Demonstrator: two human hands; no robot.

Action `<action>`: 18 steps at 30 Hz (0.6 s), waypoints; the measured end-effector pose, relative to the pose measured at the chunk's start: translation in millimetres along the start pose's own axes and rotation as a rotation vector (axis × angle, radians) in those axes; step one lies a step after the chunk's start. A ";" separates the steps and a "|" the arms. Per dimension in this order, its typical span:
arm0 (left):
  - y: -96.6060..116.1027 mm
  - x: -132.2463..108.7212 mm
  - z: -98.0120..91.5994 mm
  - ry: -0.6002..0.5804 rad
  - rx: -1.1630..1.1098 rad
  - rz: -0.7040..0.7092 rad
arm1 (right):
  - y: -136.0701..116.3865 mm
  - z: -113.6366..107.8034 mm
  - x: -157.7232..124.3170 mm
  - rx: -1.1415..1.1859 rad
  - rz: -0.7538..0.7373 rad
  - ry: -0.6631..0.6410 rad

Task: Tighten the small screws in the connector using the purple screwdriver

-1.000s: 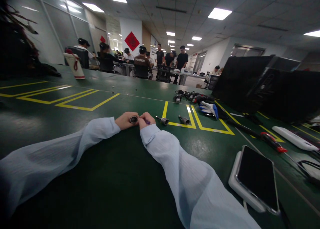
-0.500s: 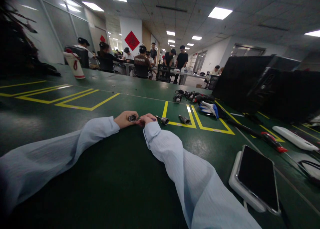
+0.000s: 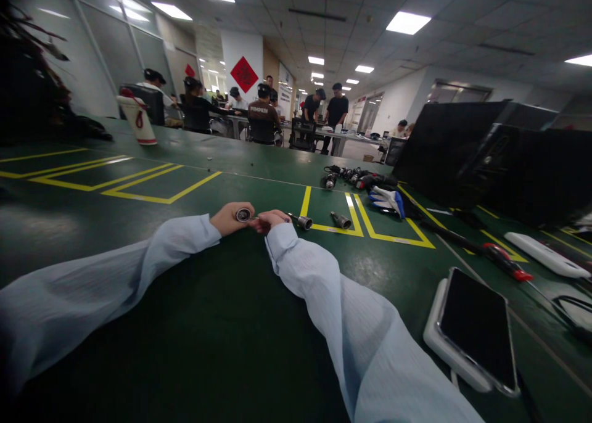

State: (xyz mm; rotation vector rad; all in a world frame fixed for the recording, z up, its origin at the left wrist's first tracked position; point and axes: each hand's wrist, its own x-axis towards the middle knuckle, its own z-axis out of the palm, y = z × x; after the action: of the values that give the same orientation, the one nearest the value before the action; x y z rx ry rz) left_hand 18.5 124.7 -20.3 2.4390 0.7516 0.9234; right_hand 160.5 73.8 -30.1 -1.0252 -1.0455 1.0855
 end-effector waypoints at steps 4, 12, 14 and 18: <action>-2.7 0.7 0.5 0.006 -0.046 -0.008 | -6.6 -1.7 -0.8 0.065 0.151 -0.089; -0.8 1.1 -0.3 0.029 -0.024 -0.025 | -12.4 -0.4 -21.6 0.073 -0.063 -0.058; 1.0 1.1 -0.3 0.020 -0.006 -0.025 | -10.5 1.1 -22.6 -0.046 -0.180 -0.002; 4.5 1.1 -0.4 -0.016 0.022 -0.019 | -7.3 2.2 -21.7 -0.264 -0.326 0.038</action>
State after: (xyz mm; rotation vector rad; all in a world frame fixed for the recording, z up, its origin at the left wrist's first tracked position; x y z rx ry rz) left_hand 20.4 122.0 -17.1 2.4515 0.7818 0.8914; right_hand 156.5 51.6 -25.5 -1.0330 -1.2973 0.6730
